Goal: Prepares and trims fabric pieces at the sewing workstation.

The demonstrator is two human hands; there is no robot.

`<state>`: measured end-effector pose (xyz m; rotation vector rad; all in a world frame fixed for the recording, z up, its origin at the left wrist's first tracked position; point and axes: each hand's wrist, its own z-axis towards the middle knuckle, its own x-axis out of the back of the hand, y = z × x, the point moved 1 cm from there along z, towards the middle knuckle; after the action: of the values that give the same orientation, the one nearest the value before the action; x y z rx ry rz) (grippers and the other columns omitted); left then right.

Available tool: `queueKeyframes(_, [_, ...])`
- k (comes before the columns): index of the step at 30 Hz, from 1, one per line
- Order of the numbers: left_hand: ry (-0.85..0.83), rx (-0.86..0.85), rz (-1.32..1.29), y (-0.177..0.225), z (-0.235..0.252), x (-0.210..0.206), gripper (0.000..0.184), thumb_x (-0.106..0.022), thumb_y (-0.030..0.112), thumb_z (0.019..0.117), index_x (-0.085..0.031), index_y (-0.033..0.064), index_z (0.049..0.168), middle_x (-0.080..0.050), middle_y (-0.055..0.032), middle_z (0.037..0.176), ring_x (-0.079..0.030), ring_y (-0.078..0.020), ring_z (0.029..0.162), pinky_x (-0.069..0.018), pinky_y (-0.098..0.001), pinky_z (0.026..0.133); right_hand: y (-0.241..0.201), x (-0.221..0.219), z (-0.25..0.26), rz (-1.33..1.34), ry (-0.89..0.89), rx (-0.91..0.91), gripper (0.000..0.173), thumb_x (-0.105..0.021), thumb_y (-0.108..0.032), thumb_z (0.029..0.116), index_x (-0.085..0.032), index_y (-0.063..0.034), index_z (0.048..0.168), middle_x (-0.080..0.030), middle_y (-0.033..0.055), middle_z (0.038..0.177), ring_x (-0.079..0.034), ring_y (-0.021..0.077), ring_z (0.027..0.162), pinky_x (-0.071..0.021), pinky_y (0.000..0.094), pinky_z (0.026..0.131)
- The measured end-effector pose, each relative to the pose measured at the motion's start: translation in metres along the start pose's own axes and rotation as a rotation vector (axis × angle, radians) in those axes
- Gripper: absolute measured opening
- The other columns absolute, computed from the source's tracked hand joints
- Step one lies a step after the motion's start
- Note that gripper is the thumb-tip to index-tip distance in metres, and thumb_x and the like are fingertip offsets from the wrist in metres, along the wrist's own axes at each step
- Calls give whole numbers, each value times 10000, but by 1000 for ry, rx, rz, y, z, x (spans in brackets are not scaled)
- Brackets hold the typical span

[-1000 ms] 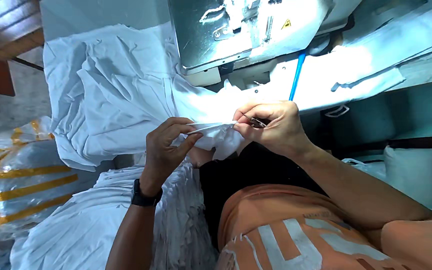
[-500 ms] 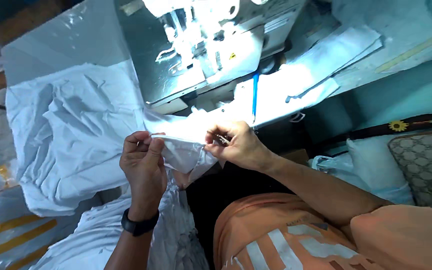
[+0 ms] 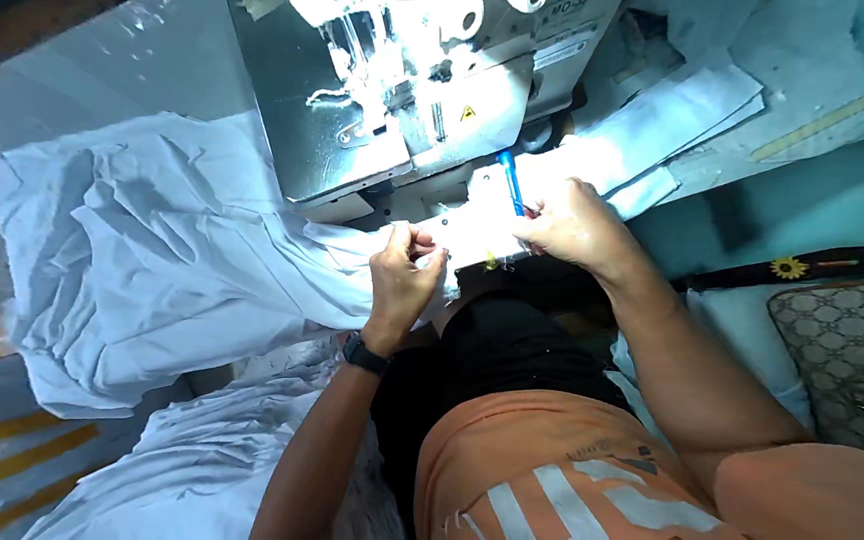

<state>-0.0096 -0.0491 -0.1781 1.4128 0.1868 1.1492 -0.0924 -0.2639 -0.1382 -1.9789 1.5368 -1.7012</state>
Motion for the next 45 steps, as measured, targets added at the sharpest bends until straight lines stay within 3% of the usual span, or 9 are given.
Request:
queueKeyframes(4, [29, -8, 24, 1, 1, -2, 230, -749, 25, 861, -549, 83, 960, -651, -39, 803, -636, -108, 626, -551, -251, 535, 8, -19, -16, 558, 30, 91, 157, -685, -41, 875, -587, -104, 770, -534, -76, 566, -467, -9, 438, -415, 176, 430])
queueKeyframes(7, [37, -14, 19, 1, 0, -3, 212, -741, 29, 868, -550, 76, 946, -640, -44, 798, -629, -111, 625, -548, -249, 529, 11, -47, -28, 851, -72, 215, 60, -654, -59, 921, -625, -88, 878, -600, -23, 618, -484, 21, 447, -411, 171, 413])
queueKeyframes(11, [49, -25, 19, 0, -1, -2, 215, -742, 28, 861, -547, 73, 939, -628, -45, 804, -614, -106, 620, -531, -236, 515, 1, -67, -31, 1243, -242, 213, 159, -638, -75, 946, -632, -107, 791, -504, -37, 570, -400, 2, 435, -339, 148, 405])
queueKeyframes(14, [47, -34, 26, -1, -1, -3, 214, -743, 33, 856, -546, 81, 921, -621, -39, 796, -605, -100, 614, -523, -227, 510, 2, -67, -31, 1338, -213, 371, 106, -660, -114, 967, -709, -113, 873, -571, -53, 636, -450, -5, 478, -389, 142, 442])
queueKeyframes(17, [61, -46, 41, -2, -1, -4, 202, -737, 36, 857, -549, 80, 917, -619, -37, 779, -595, -96, 602, -510, -221, 505, -2, -60, -32, 1248, -88, 492, 19, -683, -134, 969, -691, -120, 959, -590, -58, 697, -471, -5, 503, -414, 140, 455])
queueKeyframes(20, [67, -49, 41, -2, -1, -5, 197, -731, 31, 853, -552, 71, 927, -616, -43, 785, -596, -97, 603, -515, -221, 511, -11, -64, -31, 954, 236, 600, 105, -664, -26, 938, -660, -89, 1022, -666, -88, 813, -579, -37, 610, -514, 129, 552])
queueKeyframes(25, [80, -61, 64, -1, 0, -7, 194, -731, 33, 849, -553, 67, 920, -607, -44, 776, -583, -93, 606, -499, -211, 515, -5, -95, -16, 790, 495, 606, 29, -652, -41, 956, -627, -40, 968, -633, -55, 783, -561, -53, 598, -496, 117, 534])
queueKeyframes(34, [80, -86, 61, 0, 0, -7, 184, -722, 28, 841, -551, 50, 904, -589, -55, 763, -564, -99, 606, -477, -204, 521, -18, -96, -14, 768, 478, 605, 44, -647, 5, 935, -664, 46, 937, -686, -10, 819, -620, -44, 677, -538, 132, 623])
queueKeyframes(45, [91, -75, 61, -1, -1, -8, 187, -728, 38, 844, -548, 61, 890, -582, -51, 749, -554, -100, 588, -468, -210, 507, -15, -97, -13, 710, 471, 611, 58, -666, -13, 939, -667, 44, 949, -683, 3, 819, -621, -41, 689, -538, 133, 633])
